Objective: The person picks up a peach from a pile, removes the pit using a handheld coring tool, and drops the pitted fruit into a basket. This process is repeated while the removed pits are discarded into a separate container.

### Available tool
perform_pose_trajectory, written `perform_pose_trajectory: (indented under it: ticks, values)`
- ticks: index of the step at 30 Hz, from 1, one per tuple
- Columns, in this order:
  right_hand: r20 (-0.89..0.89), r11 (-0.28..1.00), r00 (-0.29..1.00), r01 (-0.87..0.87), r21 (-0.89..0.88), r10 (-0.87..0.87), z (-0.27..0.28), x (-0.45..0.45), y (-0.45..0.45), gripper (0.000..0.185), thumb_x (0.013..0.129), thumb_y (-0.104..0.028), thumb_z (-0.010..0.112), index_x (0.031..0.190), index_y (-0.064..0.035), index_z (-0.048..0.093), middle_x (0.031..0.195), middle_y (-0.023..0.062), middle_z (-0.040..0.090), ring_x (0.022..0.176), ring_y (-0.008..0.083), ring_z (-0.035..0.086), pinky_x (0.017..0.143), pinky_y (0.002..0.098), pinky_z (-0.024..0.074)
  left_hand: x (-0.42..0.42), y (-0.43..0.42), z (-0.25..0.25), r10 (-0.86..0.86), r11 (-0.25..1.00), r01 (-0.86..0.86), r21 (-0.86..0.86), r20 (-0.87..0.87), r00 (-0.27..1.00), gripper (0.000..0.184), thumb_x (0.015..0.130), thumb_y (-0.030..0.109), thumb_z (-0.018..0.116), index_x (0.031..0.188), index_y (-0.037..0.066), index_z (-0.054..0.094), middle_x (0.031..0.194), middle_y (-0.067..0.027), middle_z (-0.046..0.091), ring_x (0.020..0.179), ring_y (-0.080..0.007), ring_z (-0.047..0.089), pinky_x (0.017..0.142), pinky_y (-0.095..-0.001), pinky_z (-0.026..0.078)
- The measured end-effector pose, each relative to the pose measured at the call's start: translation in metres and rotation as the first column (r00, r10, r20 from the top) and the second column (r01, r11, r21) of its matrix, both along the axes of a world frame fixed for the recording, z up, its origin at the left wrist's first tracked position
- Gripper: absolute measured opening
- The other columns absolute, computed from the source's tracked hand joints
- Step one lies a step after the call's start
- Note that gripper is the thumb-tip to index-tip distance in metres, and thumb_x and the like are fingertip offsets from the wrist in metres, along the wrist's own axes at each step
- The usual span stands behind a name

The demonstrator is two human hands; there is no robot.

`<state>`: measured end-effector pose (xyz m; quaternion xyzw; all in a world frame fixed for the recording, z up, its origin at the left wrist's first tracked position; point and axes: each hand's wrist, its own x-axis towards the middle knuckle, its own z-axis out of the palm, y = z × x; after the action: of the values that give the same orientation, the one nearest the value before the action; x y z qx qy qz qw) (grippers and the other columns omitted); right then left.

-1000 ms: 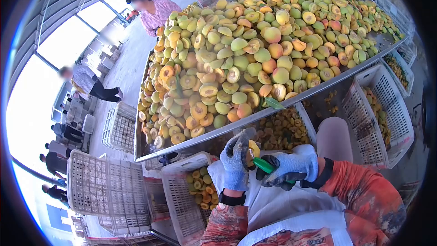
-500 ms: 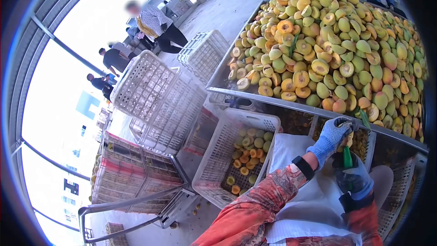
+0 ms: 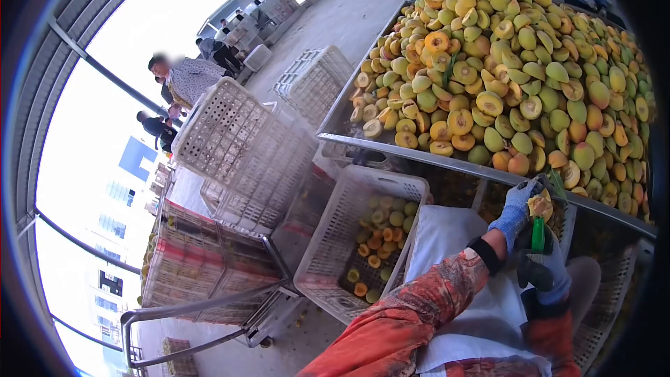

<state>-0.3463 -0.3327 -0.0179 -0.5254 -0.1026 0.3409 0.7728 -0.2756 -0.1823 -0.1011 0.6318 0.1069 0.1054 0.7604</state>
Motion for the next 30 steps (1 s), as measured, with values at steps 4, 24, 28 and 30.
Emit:
perform_pose_trajectory:
  ticks: [4, 24, 28, 30]
  values:
    - [-0.016, 0.94, 0.972, 0.225, -0.255, -0.236, 0.027, 0.005, -0.012, 0.024, 0.087, -0.016, 0.054, 0.107, -0.0042, 0.052, 0.081, 0.0025, 0.056, 0.06, 0.0083, 0.053, 0.05, 0.0227, 0.045, -0.012, 0.034, 0.062, 0.073, 0.949, -0.128, -0.288, -0.192, 0.979, 0.025, 0.085, 0.022, 0.059, 0.099, 0.001, 0.063, 0.09, -0.0036, 0.063, 0.079, -0.0102, 0.055, 0.071, -0.0233, 0.043]
    - [0.84, 0.464, 0.233, 0.746, -0.478, 0.491, 0.026, -0.011, 0.043, 0.045, 0.071, -0.017, 0.061, 0.111, -0.0018, 0.05, 0.08, 0.0129, 0.056, 0.06, 0.0284, 0.059, 0.053, 0.0376, 0.0461, -0.059, 0.039, 0.116, -0.086, 0.798, 0.09, -0.597, 0.036, 0.996, 0.046, 0.083, 0.025, 0.054, 0.114, -0.008, 0.049, 0.108, -0.0187, 0.052, 0.1, -0.0293, 0.053, 0.086, -0.0415, 0.047]
    - [0.846, 0.518, 0.24, 0.701, -0.49, 0.476, 0.025, -0.021, 0.045, 0.043, 0.072, -0.017, 0.059, 0.111, -0.0005, 0.049, 0.076, 0.0139, 0.056, 0.057, 0.0285, 0.058, 0.048, 0.038, 0.0453, -0.056, 0.032, 0.125, -0.018, 0.85, -0.036, -0.525, -0.096, 0.995, 0.038, 0.081, 0.019, 0.052, 0.109, -0.007, 0.054, 0.107, -0.0183, 0.053, 0.096, -0.0289, 0.055, 0.081, -0.0373, 0.049]
    - [0.835, 0.512, 0.25, 0.692, -0.509, 0.491, 0.023, -0.026, 0.043, 0.041, 0.073, -0.014, 0.055, 0.111, -0.0011, 0.049, 0.075, 0.0131, 0.057, 0.058, 0.0272, 0.059, 0.049, 0.0369, 0.0457, -0.055, 0.026, 0.123, 0.037, 0.848, -0.12, -0.516, -0.168, 0.985, 0.035, 0.081, 0.018, 0.05, 0.106, -0.006, 0.056, 0.105, -0.0175, 0.055, 0.09, -0.0284, 0.058, 0.078, -0.0364, 0.049]
